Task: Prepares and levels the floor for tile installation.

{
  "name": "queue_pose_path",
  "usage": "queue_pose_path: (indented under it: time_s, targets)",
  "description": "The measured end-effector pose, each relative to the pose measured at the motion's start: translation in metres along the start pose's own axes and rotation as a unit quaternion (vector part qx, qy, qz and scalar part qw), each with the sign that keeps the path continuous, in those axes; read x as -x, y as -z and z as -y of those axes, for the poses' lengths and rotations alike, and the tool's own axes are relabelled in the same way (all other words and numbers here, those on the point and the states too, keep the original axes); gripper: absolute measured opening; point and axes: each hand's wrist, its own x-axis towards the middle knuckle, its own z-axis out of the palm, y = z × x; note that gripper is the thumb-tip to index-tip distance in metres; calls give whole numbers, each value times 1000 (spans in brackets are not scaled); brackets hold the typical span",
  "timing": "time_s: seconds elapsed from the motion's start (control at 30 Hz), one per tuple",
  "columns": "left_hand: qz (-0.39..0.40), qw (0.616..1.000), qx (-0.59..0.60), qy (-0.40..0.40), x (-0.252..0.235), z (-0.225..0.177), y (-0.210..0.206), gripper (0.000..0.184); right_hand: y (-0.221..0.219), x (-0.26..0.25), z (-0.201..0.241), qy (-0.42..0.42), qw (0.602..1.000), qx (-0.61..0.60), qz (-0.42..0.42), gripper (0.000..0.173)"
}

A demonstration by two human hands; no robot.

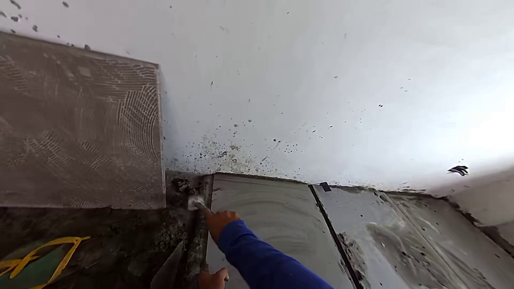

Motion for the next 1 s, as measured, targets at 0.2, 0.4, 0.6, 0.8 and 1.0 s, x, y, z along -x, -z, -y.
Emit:
queue_pose_path:
  time_s: [0.2,0.4,0.6,0.8,1.0]
  targets:
    - [18,1000,12,5,8,-4,1,32,-5,-11,-11,-22,999,22,27,61]
    - [34,999,-3,35,6,-1,-1,30,-20,-10,-25,-15,998,49,29,74]
    - [48,998,-25,28,3,-5,-1,36,-10,0,-26,-4,997,67,21,77]
    - [98,991,-94,7,6,-29,31,24,13,5,-10,3,998,66,3,68]
    - [135,985,-103,32,-27,-20,50,19,-3,8,-18,33,996,82,5,58]
